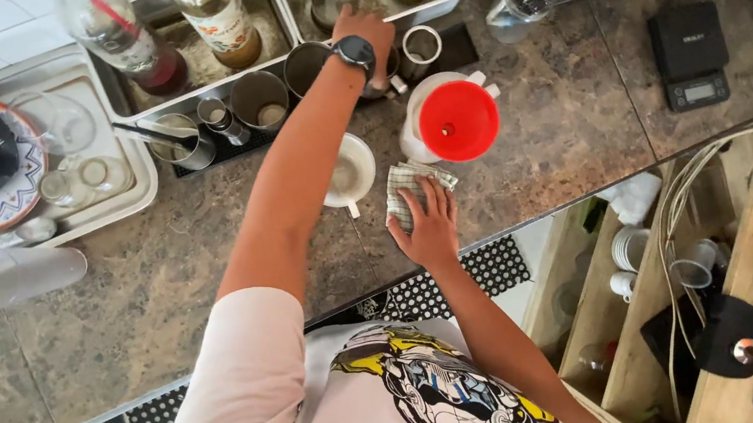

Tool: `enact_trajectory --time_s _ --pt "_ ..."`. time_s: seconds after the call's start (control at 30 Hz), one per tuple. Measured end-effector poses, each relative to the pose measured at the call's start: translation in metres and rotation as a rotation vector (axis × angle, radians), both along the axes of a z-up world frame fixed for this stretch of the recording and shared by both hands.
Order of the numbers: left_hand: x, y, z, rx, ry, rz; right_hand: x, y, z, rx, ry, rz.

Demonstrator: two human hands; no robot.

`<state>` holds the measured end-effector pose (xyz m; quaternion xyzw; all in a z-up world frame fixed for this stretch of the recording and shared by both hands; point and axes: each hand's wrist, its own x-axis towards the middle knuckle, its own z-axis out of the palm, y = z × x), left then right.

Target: Wiping down a coffee shop counter with a rag.

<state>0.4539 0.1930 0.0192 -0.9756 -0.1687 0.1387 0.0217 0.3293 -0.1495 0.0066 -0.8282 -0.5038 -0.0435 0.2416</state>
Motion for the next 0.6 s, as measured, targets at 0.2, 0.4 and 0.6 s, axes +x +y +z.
enact_trajectory --time_s 0.2,0.4,0.6 --pt "-0.006 -0.001 -0.023 0.131 -0.112 -0.109 0.002 -0.001 -0.004 -0.006 0.017 -0.009" --pt "-0.062 -0.047 0.035 0.097 -0.446 -0.079 0.001 -0.004 0.000 0.042 0.005 -0.006" --pt "-0.223 -0.136 0.096 -0.304 -1.192 -0.028 0.010 -0.008 -0.051 0.036 -0.082 -0.033"
